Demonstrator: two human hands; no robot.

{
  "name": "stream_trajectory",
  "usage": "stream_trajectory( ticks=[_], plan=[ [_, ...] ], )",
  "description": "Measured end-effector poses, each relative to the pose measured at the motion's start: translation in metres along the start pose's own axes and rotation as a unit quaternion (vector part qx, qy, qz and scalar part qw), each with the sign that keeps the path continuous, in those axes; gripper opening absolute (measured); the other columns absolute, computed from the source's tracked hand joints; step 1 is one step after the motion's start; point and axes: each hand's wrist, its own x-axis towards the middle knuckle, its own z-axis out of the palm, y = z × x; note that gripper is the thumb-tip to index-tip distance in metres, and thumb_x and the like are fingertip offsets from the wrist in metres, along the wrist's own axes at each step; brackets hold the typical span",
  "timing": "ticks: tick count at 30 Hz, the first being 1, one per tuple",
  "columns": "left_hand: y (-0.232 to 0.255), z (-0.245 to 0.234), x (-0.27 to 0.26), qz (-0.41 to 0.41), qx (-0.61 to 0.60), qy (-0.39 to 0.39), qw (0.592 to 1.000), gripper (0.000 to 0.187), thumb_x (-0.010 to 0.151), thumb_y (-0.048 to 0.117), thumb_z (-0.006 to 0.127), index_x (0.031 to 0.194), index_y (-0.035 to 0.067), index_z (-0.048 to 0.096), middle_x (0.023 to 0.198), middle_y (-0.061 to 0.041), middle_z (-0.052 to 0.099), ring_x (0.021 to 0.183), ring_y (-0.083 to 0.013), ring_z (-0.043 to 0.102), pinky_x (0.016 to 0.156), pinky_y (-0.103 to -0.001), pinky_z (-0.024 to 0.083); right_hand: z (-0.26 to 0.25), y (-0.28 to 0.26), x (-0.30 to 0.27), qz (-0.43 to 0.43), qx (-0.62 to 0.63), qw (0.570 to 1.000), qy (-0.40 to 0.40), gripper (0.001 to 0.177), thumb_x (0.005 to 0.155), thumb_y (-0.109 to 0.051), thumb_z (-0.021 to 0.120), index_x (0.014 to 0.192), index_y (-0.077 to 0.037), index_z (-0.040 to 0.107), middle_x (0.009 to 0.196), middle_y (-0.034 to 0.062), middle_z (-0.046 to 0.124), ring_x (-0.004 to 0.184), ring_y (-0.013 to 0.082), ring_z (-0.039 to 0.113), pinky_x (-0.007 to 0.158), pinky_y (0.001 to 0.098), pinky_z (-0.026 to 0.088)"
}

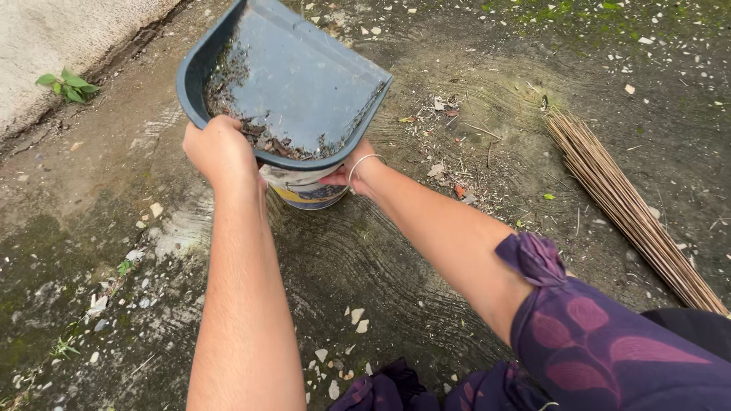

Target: The person sweeps debris from a concrete outdoor surface using a broom, gathers the waste into a dustpan, and empties the dustpan into a bucket.

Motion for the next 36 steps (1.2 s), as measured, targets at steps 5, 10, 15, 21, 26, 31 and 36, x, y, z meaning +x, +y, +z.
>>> stream_trajectory(
  ticks=[5, 10, 15, 21, 26, 31, 36],
  plan=[
    [-0.012, -0.006, 0.011, -0.014, 0.020, 0.016, 1.000, 0.010, 0.078, -0.002, 0.059, 0.088, 0.000, 0.058, 0.079, -0.006, 0.059, 0.066, -0.0174, 0.055, 0.059, -0.036, 0.046, -0.016, 0.018, 0.032, 0.050, 0.010, 0.990, -0.131, 0.073, 0.100, -0.057, 0.030, 0.138, 0.000, 0.058, 0.130, 0.0332, 0.066, 0.108, 0.0469, 0.071, 0.093, 0.0571, 0.056],
    [-0.020, 0.012, 0.004, -0.025, -0.045, -0.056, 0.997, 0.017, 0.076, -0.003, 0.055, 0.091, -0.002, 0.061, 0.083, -0.008, 0.064, 0.069, -0.0194, 0.061, 0.061, -0.037, 0.051, -0.075, -0.022, -0.002, 0.048, -0.360, 0.930, -0.058, 0.070, 0.092, -0.054, 0.051, 0.148, -0.013, 0.045, 0.138, 0.0184, 0.059, 0.120, 0.0360, 0.066, 0.095, 0.0582, 0.055],
    [-0.033, 0.063, -0.019, 0.022, -0.097, -0.178, 0.979, 0.025, 0.076, -0.003, 0.055, 0.098, -0.001, 0.067, 0.090, -0.007, 0.069, 0.077, -0.0176, 0.062, 0.073, -0.032, 0.053, -0.285, -0.067, -0.032, -0.109, -0.732, 0.672, -0.019, 0.068, 0.094, -0.061, 0.060, 0.135, -0.006, 0.064, 0.131, 0.0197, 0.069, 0.120, 0.0352, 0.067, 0.103, 0.0451, 0.052],
    [-0.059, 0.152, -0.084, 0.038, -0.118, -0.147, 0.981, 0.027, 0.082, 0.001, 0.059, 0.108, -0.003, 0.064, 0.103, -0.011, 0.070, 0.089, -0.0200, 0.066, 0.082, -0.033, 0.055, -0.581, -0.051, -0.169, 0.070, -0.738, 0.622, 0.254, 0.097, 0.080, -0.057, 0.078, 0.153, -0.005, 0.039, 0.139, 0.0275, 0.060, 0.128, 0.0418, 0.060, 0.107, 0.0468, 0.050],
    [-0.062, 0.200, -0.135, -0.183, -0.213, -0.047, 0.959, 0.034, 0.089, 0.013, 0.057, 0.122, 0.006, 0.051, 0.116, -0.011, 0.061, 0.096, -0.0268, 0.066, 0.074, -0.049, 0.059, -0.652, 0.013, -0.268, 0.190, -0.671, 0.660, 0.279, 0.110, 0.070, -0.066, 0.087, 0.146, 0.000, 0.043, 0.138, 0.0287, 0.062, 0.129, 0.0398, 0.065, 0.108, 0.0445, 0.054],
    [-0.089, 0.221, -0.147, -0.234, -0.247, -0.050, 0.939, 0.031, 0.094, 0.018, 0.055, 0.121, 0.005, 0.058, 0.119, -0.013, 0.065, 0.101, -0.0310, 0.070, 0.080, -0.055, 0.063, -0.616, 0.029, -0.296, 0.212, -0.672, 0.622, 0.342, 0.076, 0.076, -0.058, 0.082, 0.133, -0.013, 0.059, 0.138, 0.0169, 0.058, 0.130, 0.0346, 0.060, 0.107, 0.0466, 0.055],
    [-0.106, 0.217, -0.148, -0.220, -0.208, -0.078, 0.950, 0.031, 0.096, 0.022, 0.050, 0.121, 0.009, 0.061, 0.122, -0.009, 0.068, 0.107, -0.0277, 0.072, 0.086, -0.055, 0.063, -0.652, 0.024, -0.291, 0.113, -0.667, 0.670, 0.306, 0.067, 0.079, -0.048, 0.079, 0.124, -0.007, 0.050, 0.119, 0.0222, 0.065, 0.115, 0.0377, 0.064, 0.100, 0.0469, 0.054]
  ],
)
